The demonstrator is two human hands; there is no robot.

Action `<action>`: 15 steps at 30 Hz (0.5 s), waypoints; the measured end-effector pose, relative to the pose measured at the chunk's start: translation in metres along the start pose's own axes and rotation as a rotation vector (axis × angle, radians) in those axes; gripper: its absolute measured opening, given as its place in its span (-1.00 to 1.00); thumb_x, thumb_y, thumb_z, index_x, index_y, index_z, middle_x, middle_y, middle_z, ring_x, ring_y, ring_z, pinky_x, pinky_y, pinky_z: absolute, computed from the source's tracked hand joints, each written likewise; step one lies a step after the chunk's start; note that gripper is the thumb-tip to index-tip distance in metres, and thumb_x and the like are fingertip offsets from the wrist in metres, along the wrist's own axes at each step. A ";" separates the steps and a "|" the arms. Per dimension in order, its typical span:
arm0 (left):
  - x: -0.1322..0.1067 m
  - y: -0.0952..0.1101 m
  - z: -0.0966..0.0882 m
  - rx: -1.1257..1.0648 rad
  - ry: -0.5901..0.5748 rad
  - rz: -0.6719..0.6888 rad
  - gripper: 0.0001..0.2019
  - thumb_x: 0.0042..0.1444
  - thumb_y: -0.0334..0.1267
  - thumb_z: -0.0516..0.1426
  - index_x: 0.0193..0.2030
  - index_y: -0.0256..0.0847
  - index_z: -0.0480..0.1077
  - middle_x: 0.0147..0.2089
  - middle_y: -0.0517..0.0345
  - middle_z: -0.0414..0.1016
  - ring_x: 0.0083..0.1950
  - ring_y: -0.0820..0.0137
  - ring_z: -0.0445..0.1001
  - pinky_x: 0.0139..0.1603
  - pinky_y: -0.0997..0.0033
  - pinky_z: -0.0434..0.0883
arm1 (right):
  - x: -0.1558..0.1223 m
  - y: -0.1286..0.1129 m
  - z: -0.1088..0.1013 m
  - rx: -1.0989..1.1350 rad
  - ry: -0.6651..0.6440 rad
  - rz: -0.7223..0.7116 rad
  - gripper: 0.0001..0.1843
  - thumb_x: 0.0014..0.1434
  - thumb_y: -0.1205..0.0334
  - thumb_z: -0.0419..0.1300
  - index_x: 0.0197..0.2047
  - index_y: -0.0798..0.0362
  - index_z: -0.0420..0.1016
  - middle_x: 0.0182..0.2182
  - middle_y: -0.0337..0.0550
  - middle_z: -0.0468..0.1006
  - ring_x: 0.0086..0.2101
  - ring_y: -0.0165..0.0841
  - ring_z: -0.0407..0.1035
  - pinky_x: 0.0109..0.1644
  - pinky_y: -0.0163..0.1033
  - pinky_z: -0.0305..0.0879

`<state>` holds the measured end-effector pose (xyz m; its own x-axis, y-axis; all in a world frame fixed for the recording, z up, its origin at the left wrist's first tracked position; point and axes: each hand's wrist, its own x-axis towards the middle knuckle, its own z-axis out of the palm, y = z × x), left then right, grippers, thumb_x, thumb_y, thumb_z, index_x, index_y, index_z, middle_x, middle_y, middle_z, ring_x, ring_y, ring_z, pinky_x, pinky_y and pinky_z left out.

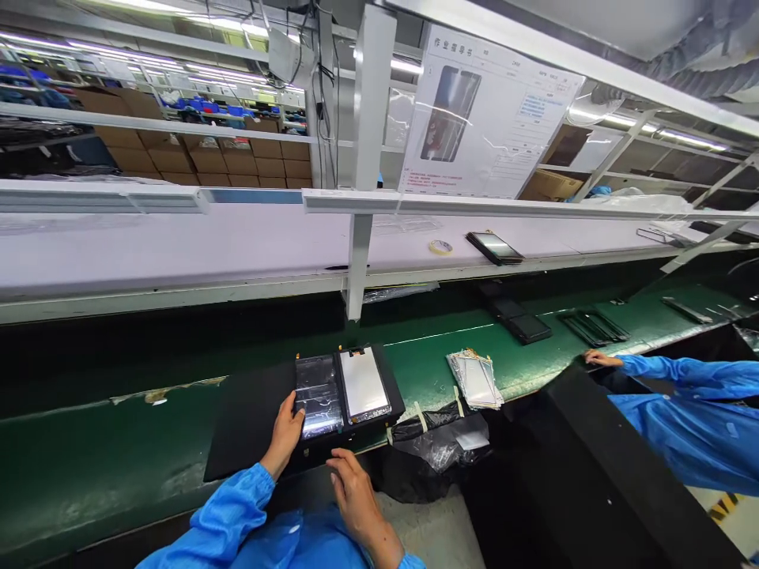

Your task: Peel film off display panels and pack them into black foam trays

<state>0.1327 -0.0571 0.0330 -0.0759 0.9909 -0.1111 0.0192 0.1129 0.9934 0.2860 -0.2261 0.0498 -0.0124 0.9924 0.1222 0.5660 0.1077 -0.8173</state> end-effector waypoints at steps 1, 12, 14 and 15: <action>-0.003 0.003 -0.002 0.022 0.008 0.023 -0.55 0.01 -0.46 0.22 0.10 -0.24 0.41 0.35 -0.22 0.32 0.46 0.03 0.15 0.50 0.02 0.01 | 0.001 -0.003 0.001 -0.002 -0.007 -0.005 -0.66 0.37 0.26 -0.02 0.08 0.01 0.50 0.15 0.06 0.47 0.14 -0.21 0.42 0.22 -0.06 0.39; -0.056 0.002 -0.138 0.153 0.062 0.177 -0.64 0.15 -0.27 0.13 0.09 -0.11 0.50 0.32 -0.14 0.36 0.39 0.06 0.25 0.45 -0.13 0.11 | 0.043 -0.049 0.055 -0.065 -0.144 -0.242 -0.64 0.41 0.16 -0.03 0.11 -0.08 0.51 0.10 0.04 0.53 0.12 -0.18 0.45 0.21 -0.06 0.43; -0.068 -0.004 -0.181 0.143 0.094 0.140 -0.65 0.14 -0.27 0.12 0.06 -0.10 0.53 0.31 -0.15 0.38 0.38 0.05 0.27 0.44 -0.14 0.12 | 0.056 -0.048 0.088 -0.061 -0.213 -0.320 -0.65 0.40 0.14 0.00 0.13 -0.12 0.50 0.09 0.02 0.56 0.11 -0.17 0.46 0.20 -0.07 0.44; -0.073 -0.006 -0.205 0.132 0.116 0.119 -0.66 0.13 -0.27 0.12 0.04 -0.10 0.54 0.31 -0.15 0.39 0.38 0.05 0.28 0.44 -0.14 0.14 | 0.065 -0.047 0.108 -0.051 -0.255 -0.359 -0.65 0.39 0.14 0.00 0.13 -0.14 0.50 0.07 0.01 0.57 0.10 -0.16 0.48 0.19 -0.08 0.46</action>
<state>-0.0666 -0.1454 0.0409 -0.1793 0.9836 0.0178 0.1644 0.0121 0.9863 0.1691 -0.1608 0.0356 -0.4150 0.8762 0.2451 0.5285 0.4515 -0.7189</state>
